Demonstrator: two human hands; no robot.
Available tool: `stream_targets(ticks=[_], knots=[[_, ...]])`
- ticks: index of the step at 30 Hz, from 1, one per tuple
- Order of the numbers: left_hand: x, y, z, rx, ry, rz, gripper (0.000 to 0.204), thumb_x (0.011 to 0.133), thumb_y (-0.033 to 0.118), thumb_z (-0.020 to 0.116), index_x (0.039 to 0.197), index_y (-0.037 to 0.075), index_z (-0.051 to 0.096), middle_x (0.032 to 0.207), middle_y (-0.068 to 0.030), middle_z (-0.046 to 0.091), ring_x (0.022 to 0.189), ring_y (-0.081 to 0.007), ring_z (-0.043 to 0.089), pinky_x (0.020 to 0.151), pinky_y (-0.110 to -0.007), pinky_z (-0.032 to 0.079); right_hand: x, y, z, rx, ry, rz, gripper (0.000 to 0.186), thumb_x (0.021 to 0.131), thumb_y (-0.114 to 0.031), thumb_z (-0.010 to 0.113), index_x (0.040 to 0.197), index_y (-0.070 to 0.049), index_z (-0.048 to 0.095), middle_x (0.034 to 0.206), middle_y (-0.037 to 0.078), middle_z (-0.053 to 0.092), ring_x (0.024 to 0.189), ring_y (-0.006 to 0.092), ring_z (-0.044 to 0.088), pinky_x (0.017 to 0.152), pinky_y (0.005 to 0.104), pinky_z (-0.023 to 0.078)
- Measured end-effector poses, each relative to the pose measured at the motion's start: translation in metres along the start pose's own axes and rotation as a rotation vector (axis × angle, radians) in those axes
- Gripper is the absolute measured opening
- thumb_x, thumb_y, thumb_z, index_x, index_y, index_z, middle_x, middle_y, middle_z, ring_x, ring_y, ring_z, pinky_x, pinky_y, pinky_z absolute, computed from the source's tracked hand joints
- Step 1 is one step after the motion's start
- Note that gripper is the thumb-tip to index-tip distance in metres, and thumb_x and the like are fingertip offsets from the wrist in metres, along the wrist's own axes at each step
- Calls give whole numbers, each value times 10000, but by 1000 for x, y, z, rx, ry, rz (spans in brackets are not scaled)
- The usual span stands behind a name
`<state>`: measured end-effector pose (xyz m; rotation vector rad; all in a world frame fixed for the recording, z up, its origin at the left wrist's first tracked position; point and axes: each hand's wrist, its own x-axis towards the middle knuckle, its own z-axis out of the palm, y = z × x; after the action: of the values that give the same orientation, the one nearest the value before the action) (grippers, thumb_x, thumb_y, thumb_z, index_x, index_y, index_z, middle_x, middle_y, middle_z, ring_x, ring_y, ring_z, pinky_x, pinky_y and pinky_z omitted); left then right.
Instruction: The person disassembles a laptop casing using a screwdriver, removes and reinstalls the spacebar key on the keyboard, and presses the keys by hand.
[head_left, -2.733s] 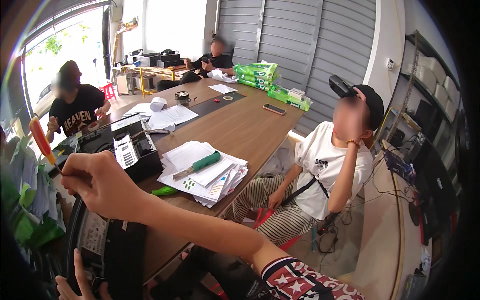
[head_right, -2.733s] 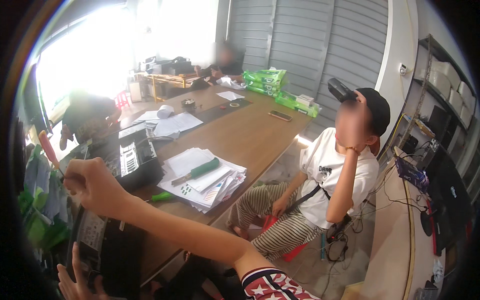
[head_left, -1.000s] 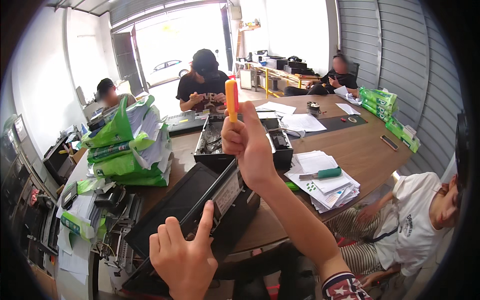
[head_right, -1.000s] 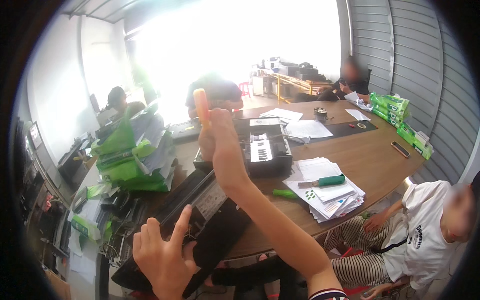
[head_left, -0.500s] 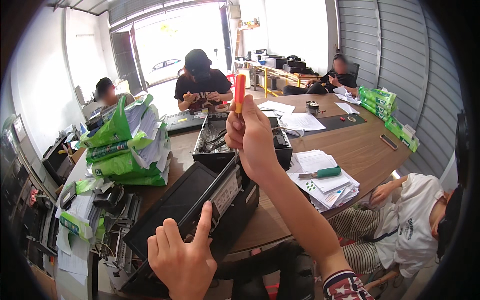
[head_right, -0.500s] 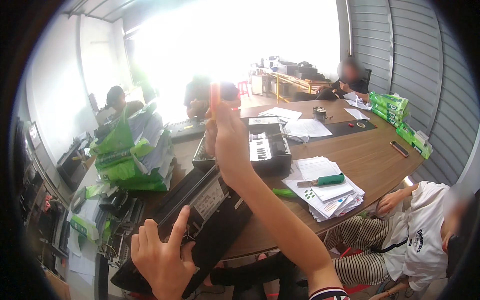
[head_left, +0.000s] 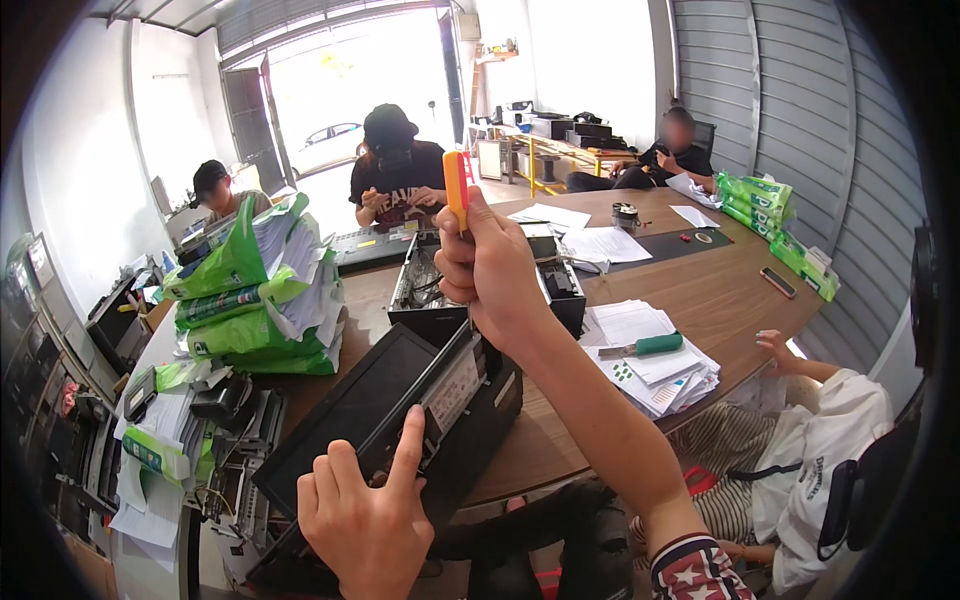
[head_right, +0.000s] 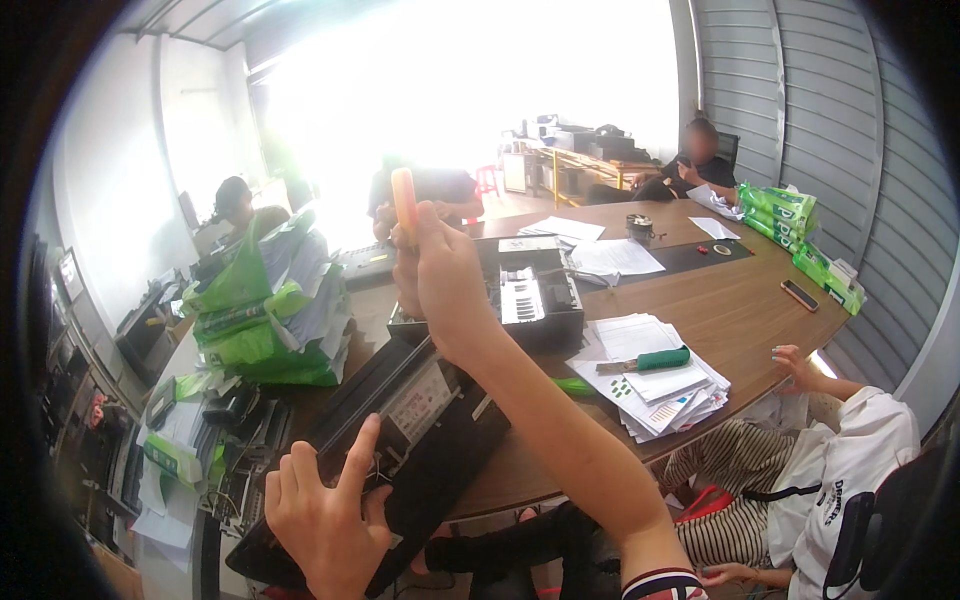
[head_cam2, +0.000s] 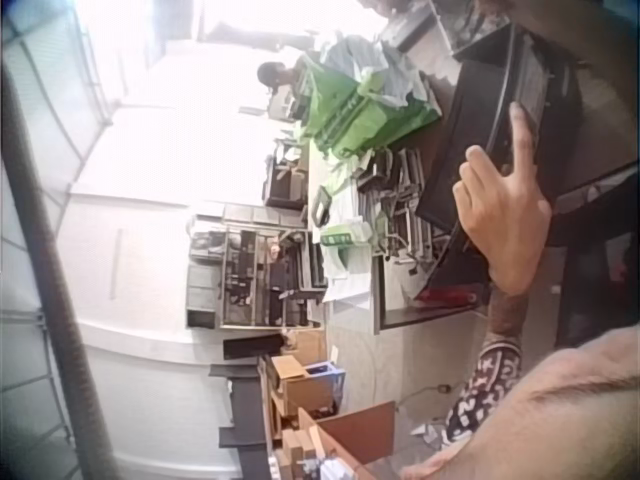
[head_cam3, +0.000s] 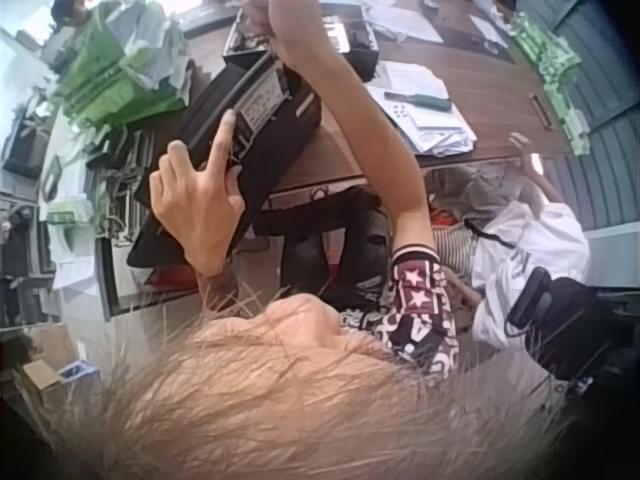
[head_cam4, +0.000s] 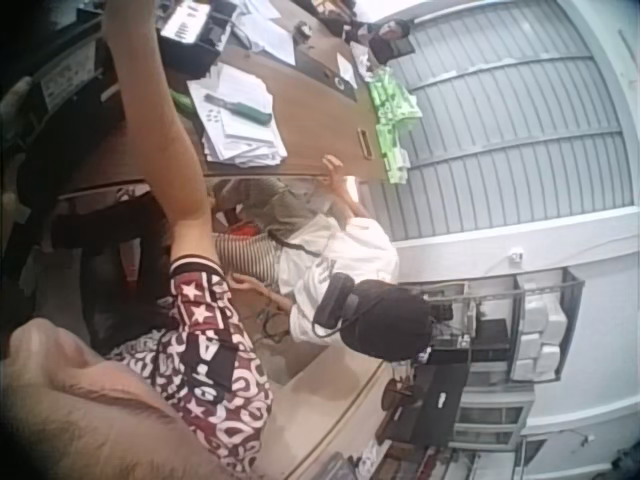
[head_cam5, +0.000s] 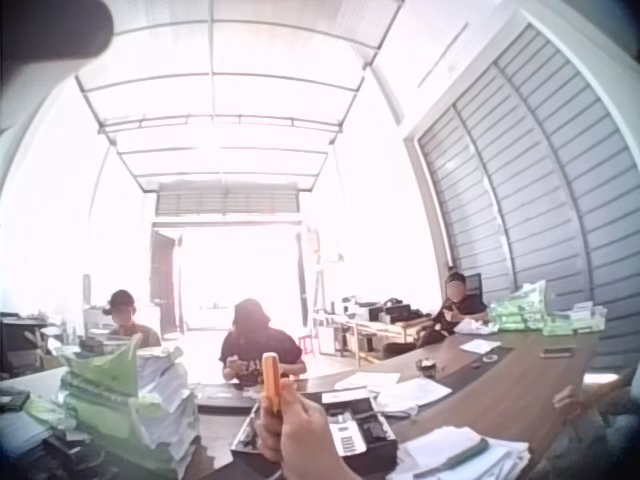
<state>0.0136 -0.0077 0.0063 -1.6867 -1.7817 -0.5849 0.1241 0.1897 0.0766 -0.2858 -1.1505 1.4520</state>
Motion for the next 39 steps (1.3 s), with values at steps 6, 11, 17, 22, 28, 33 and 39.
stream_targets(ticks=[6, 11, 17, 22, 28, 33, 39], knots=[[-2, -2, -2, 5, 5, -8, 816, 704, 213, 863, 1451, 407, 598, 928, -81, 483, 867, -273, 556, 757, -407, 445, 6, 2, 7, -10, -2, 67, 433, 1137, -458, 381, 930, -103, 518, 644, -85, 234, 485, 50, 206, 437, 246, 172], [0, -4, 5, 14, 2, 4, 782, 690, 224, 855, 1419, 390, 627, 933, -94, 492, 836, -276, 548, 724, -403, 416, 12, 6, 8, -46, 42, 76, 442, 1133, -469, 384, 929, -101, 517, 640, -83, 248, 479, 51, 211, 433, 247, 182], [3, 0, -1, 31, -20, 5, 813, 690, 212, 860, 1440, 400, 609, 912, -89, 488, 838, -282, 557, 737, -414, 444, 15, 6, 0, -97, 14, 86, 432, 1139, -436, 370, 924, -92, 518, 634, -79, 284, 468, 51, 240, 428, 249, 205], [6, 0, 2, 59, -6, -9, 811, 673, 220, 862, 1424, 411, 622, 910, -88, 493, 812, -292, 554, 722, -424, 441, 25, 10, 4, -175, 26, 102, 422, 1143, -393, 349, 919, -80, 520, 634, -68, 307, 461, 54, 262, 429, 245, 242], [5, 2, 1, 69, -14, -12, 823, 664, 225, 869, 1423, 424, 622, 899, -83, 491, 806, -287, 555, 716, -423, 439, 8, 6, -3, -8, 56, 56, 423, 1135, -438, 388, 939, -91, 530, 649, -65, 304, 479, 57, 253, 432, 251, 206], [8, 1, -1, 21, -27, 8, 823, 679, 211, 862, 1435, 416, 613, 906, -79, 481, 835, -280, 559, 735, -417, 442, -5, 5, -18, 21, -81, -39, 485, 1118, -529, 381, 985, -88, 532, 691, -48, 322, 527, 58, 255, 472, 241, 224], [4, -5, 10, 57, -38, 29, 742, 663, 267, 860, 1370, 382, 665, 946, -93, 497, 812, -270, 533, 700, -390, 387, -12, 9, -14, -56, -28, -195, 454, 1093, -522, 468, 1109, -71, 520, 728, -35, 372, 562, 56, 275, 514, 246, 281]])
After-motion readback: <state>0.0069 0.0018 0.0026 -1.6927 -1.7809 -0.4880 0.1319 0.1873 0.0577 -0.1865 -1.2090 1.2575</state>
